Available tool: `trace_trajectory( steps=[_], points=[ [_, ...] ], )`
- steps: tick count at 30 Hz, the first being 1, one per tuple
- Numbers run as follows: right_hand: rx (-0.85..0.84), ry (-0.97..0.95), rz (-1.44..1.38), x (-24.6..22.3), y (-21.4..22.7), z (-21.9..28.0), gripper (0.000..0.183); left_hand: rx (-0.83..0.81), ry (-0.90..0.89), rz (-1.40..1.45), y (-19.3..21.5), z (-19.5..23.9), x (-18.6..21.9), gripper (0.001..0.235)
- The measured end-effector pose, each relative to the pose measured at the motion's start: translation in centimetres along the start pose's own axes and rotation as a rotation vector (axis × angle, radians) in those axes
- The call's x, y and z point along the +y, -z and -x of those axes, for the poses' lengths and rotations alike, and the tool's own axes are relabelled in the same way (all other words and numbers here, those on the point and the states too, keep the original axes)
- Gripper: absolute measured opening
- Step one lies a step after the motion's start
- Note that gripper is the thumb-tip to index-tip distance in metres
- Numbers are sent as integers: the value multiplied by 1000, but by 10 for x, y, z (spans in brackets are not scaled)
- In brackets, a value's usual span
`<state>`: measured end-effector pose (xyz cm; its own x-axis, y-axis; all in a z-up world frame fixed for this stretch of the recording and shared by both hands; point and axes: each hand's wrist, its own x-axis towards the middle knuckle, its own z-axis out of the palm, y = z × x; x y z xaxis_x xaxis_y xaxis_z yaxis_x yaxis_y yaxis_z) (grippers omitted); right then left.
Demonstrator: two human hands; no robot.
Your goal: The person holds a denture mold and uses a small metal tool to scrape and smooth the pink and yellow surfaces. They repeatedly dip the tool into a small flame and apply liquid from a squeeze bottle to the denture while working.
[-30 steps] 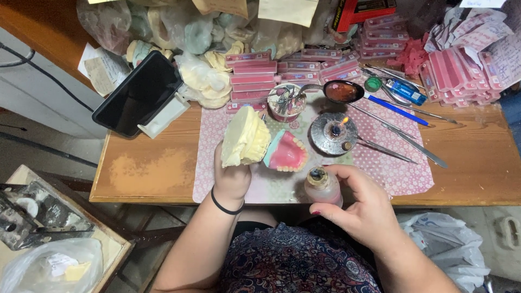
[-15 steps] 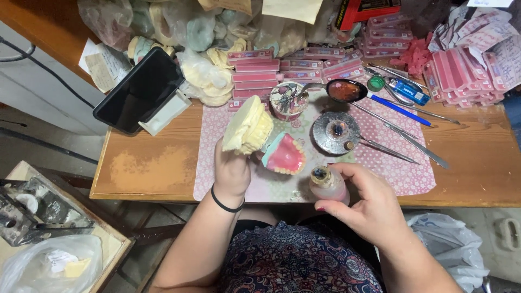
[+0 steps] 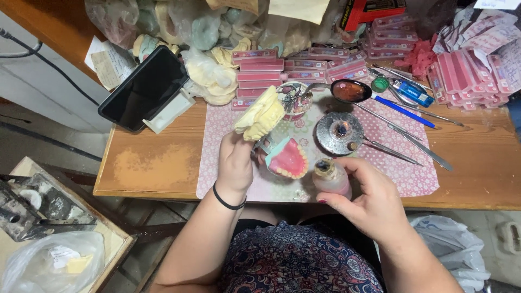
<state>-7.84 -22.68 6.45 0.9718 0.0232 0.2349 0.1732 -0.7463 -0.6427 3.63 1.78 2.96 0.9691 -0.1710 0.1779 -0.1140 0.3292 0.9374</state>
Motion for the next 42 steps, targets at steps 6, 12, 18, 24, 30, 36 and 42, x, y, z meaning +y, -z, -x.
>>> trace_trajectory(
  steps=[6, 12, 18, 24, 30, 36, 42],
  points=[
    [-87, 29, 3, -3, 5, -3, 65, 37, 127, -63, -3, -2, 11, 39],
    [-96, -16, 44, -7, 5, -4, 62, 56, 198, -11, -6, -2, 12, 39],
    [-106, -34, -50, -3, 6, -5, 72, -29, 215, 23, -3, -4, 17, 35],
    [-162, -79, -183, -12, 16, -10, 69, -219, 139, -121, -3, -4, 52, 43],
    [-150, -123, -192, -7, 12, -9, 67, -311, 50, -104, 4, -15, 52, 46],
    [-68, -77, -531, -1, -7, -5, 68, -483, -65, 71, 20, -36, 38, 77],
    [-113, -53, -350, -4, -13, -7, 66, -561, -165, 162, 27, -59, 23, 62]
  ],
)
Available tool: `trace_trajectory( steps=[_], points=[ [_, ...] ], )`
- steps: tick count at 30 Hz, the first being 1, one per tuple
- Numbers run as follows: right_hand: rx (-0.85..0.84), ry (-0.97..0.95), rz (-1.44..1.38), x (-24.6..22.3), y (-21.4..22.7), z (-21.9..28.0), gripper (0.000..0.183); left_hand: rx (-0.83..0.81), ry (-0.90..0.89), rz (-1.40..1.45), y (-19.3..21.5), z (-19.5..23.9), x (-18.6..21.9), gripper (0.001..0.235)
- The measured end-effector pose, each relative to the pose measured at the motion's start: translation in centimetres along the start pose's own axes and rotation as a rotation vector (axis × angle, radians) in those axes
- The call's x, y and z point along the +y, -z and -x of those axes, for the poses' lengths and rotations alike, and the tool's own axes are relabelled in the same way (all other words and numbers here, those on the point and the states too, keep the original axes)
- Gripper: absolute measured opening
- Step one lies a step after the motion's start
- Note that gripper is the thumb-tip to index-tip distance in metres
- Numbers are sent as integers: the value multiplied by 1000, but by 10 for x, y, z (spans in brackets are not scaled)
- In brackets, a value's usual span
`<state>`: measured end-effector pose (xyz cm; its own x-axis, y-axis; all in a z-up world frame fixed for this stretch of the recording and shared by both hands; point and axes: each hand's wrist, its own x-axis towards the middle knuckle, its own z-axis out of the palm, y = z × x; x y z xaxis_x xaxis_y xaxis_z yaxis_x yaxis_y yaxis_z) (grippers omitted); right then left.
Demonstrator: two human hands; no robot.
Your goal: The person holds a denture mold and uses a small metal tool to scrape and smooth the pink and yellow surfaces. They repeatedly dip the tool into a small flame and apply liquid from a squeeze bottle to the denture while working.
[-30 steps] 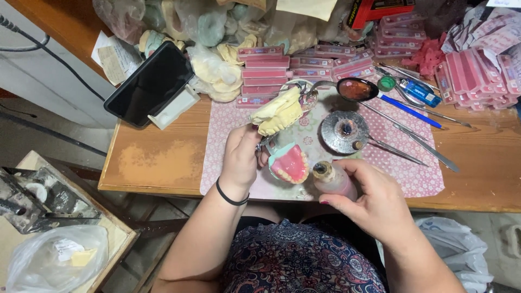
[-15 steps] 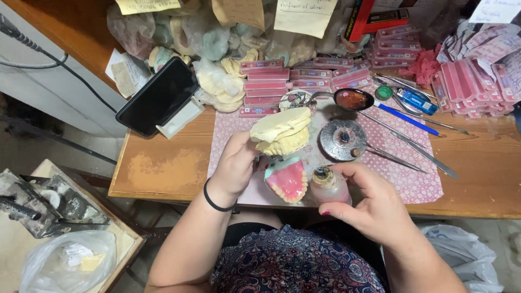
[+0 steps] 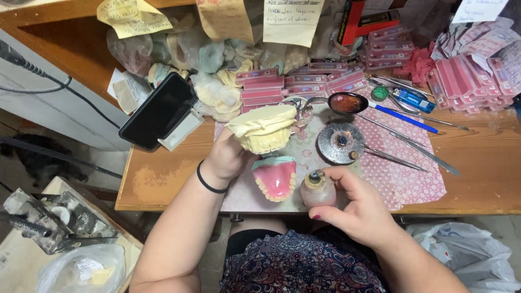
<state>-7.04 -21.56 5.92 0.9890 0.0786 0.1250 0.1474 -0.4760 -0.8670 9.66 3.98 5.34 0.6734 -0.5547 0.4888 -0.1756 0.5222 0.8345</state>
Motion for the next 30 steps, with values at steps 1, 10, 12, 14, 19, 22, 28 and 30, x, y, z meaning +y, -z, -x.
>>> trace_trajectory(
  steps=[1, 10, 12, 14, 19, 22, 28, 30],
  points=[
    [3, 0, -1, 0, 0, 1, 66, -3, 1, 0, 0, -2, 0, 62],
    [169, 23, 69, -8, -9, 1, 74, 436, 204, -34, 4, 0, -17, 19],
    [188, 22, 122, -16, -11, -3, 73, 250, 115, -270, -5, -11, 7, 39],
    [194, 90, 210, -18, -15, -8, 72, 273, 168, -241, -9, -13, 11, 42],
    [204, 192, 352, -16, -21, -17, 74, 277, 211, -252, -10, -11, 13, 45],
    [182, 184, 363, -15, -20, -15, 71, 235, 185, -313, -8, -10, 12, 52],
    [149, 54, 284, -15, -13, -5, 69, 251, 176, -288, -5, -9, 11, 53],
    [185, 37, 279, -10, -13, -4, 73, 261, 181, -249, -6, -10, 13, 51]
  ],
)
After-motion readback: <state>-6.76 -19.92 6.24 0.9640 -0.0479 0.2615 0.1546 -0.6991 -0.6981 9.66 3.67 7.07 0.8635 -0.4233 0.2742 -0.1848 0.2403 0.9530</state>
